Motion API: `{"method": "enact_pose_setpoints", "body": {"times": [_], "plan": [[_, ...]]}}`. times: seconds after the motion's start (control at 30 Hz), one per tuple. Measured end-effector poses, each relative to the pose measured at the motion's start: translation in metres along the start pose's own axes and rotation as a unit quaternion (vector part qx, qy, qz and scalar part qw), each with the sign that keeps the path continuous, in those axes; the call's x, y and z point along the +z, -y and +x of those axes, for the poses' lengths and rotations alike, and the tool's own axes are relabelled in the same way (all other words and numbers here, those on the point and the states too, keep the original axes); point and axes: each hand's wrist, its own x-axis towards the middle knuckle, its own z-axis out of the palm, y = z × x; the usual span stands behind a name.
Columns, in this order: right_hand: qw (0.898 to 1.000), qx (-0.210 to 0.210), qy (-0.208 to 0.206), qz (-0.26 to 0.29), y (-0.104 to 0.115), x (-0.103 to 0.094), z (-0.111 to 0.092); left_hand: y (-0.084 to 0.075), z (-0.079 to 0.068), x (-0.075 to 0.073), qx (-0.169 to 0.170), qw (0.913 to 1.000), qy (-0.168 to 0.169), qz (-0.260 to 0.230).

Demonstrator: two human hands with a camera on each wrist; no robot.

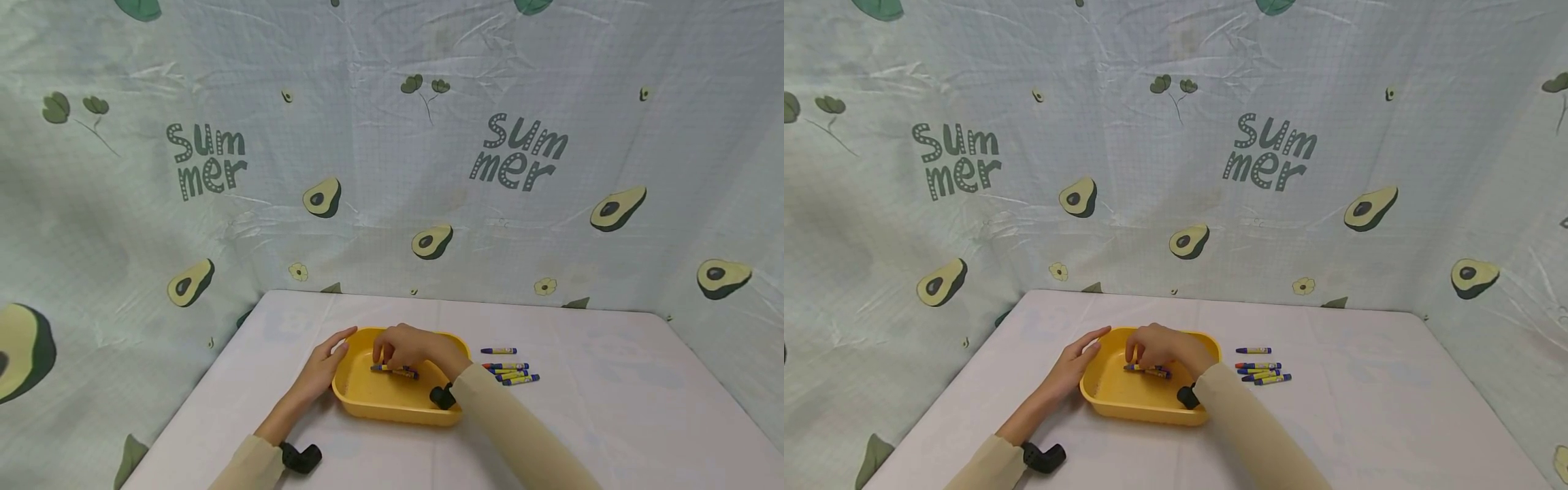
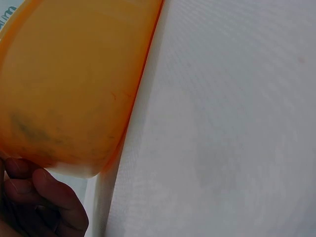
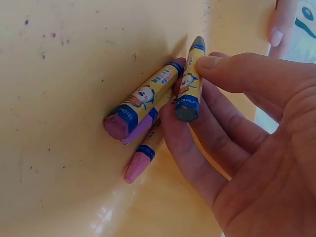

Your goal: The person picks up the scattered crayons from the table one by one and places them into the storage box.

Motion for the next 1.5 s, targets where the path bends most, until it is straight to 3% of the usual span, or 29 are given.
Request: {"method": "enact_pose_setpoints", "body": {"times": [0.4,0.87,1.27,1.5], "plan": [[1.0,0.006,-0.02,-0.017,-0.001,-0.004,-0.011,-0.001,-0.001,-0.001,0.002,1.0,0.0,0.001],[0.997,-0.036,-0.062,-0.028,0.002,-0.041,-0.075,-0.002,-0.003,-0.002,-0.008,0.9999,0.0,-0.008],[0.991,-0.032,-0.13,-0.009,-0.045,-0.041,-0.146,-0.005,-0.004,0.0,-0.01,0.9998,0.002,-0.016],[0.987,0.008,-0.156,0.025,-0.083,-0.027,-0.183,-0.004,-0.004,-0.001,-0.014,0.9997,0.004,-0.017]]}}
